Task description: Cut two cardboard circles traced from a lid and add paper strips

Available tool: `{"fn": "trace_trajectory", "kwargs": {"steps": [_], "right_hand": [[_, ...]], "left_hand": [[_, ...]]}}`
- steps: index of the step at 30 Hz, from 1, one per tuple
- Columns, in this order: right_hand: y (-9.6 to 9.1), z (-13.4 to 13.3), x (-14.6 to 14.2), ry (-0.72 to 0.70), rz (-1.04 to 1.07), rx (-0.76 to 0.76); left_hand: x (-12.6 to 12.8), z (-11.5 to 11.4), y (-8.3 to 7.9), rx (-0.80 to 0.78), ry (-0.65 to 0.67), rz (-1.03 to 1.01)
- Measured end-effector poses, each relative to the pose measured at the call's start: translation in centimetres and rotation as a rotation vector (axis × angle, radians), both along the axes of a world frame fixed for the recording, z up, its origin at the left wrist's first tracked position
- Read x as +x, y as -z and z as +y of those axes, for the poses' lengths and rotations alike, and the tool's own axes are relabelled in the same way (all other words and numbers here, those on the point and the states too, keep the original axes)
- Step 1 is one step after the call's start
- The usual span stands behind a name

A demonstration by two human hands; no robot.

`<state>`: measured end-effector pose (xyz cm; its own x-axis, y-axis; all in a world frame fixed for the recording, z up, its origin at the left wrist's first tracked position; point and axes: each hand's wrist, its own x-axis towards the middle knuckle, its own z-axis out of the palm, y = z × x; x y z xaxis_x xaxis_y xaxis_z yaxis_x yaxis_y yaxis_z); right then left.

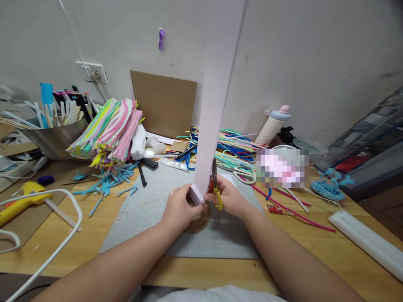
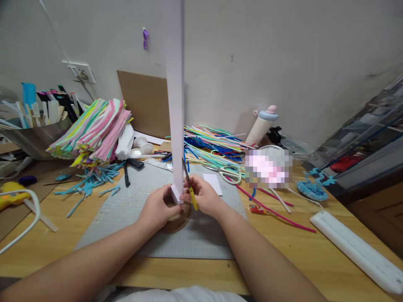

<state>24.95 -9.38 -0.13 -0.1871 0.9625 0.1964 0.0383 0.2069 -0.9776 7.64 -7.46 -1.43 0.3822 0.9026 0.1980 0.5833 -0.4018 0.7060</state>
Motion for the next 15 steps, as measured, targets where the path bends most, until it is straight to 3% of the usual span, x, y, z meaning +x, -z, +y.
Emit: {"fn": "trace_trajectory", "kwargs": {"steps": [7, 15], "right_hand": [[1.5, 0.6, 0.5, -0.197, 0.059, -0.098], [2.4, 1.0, 1.0, -0.201, 0.084, -0.110]], "left_hand": [[0.0, 0.2, 0.6, 0.084, 0.024, 0.050], [0.1, 0.8, 0.6, 0.138, 0.040, 0.079]]}}
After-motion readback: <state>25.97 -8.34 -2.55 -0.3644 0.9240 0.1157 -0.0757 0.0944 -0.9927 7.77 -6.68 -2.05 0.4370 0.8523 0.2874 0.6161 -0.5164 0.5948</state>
